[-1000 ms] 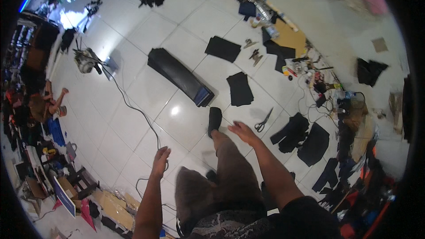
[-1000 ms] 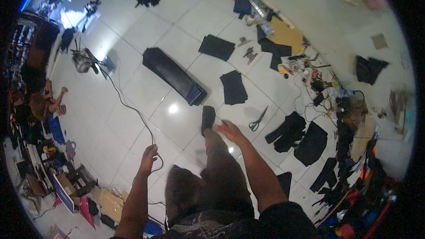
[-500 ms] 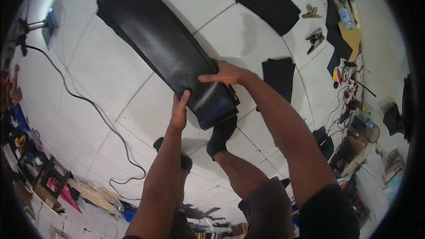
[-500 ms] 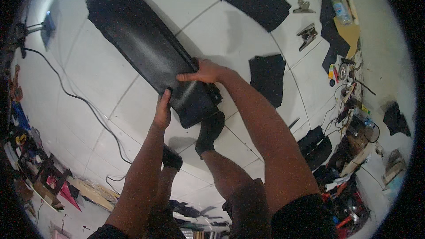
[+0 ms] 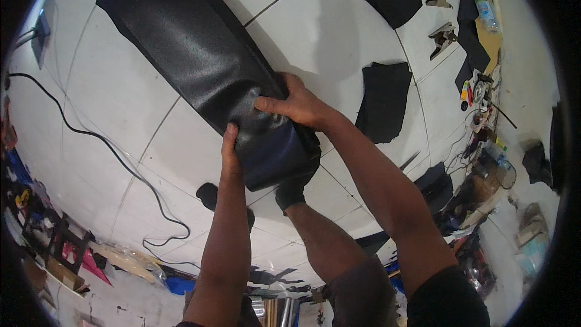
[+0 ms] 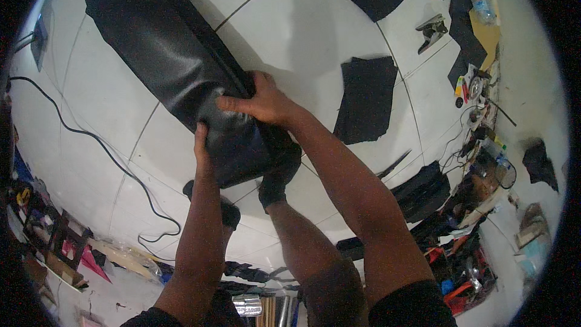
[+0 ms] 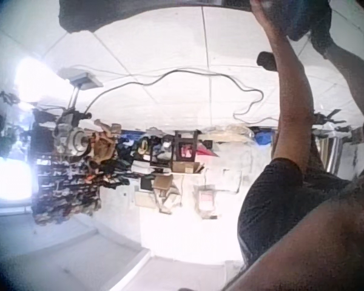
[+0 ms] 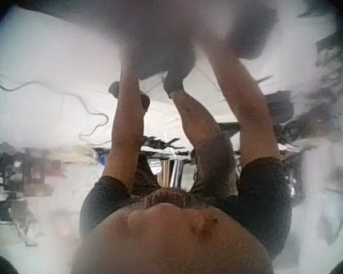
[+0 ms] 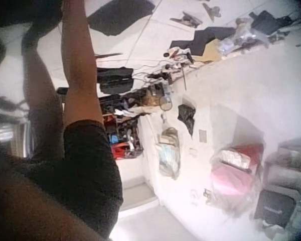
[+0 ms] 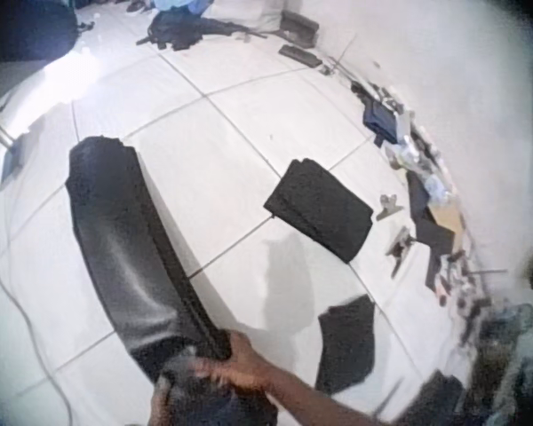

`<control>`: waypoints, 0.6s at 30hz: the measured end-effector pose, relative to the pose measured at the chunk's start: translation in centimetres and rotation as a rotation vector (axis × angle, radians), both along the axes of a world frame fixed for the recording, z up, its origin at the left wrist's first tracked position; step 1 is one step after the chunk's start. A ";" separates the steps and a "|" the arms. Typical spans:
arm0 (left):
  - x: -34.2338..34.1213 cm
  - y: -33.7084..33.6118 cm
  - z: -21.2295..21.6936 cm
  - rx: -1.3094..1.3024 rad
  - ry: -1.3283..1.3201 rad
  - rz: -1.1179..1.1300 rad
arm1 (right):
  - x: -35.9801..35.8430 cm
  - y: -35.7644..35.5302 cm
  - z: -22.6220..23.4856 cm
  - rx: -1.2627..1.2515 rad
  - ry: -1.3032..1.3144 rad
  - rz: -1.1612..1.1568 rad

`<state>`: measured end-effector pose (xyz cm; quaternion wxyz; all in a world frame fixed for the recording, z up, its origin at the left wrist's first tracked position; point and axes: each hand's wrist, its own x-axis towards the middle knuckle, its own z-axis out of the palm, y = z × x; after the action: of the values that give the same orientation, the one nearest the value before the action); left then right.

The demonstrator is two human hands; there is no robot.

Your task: The person uses a handheld electric cutting machine to cut long strips of black material on a tiled floor. After cutting, the person stacks the cut pieces and organizes them into piles.

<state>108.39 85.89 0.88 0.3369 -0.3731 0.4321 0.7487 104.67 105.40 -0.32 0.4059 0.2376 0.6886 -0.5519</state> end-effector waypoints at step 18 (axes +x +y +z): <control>0.8 -5.6 9.3 0.004 -0.119 -0.169 | 6.6 -6.0 4.7 -0.604 -0.218 -0.480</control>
<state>109.23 80.31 10.15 0.4247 -0.3785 0.4398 0.6949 111.24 99.45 4.36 0.3874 0.3189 0.3733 -0.7803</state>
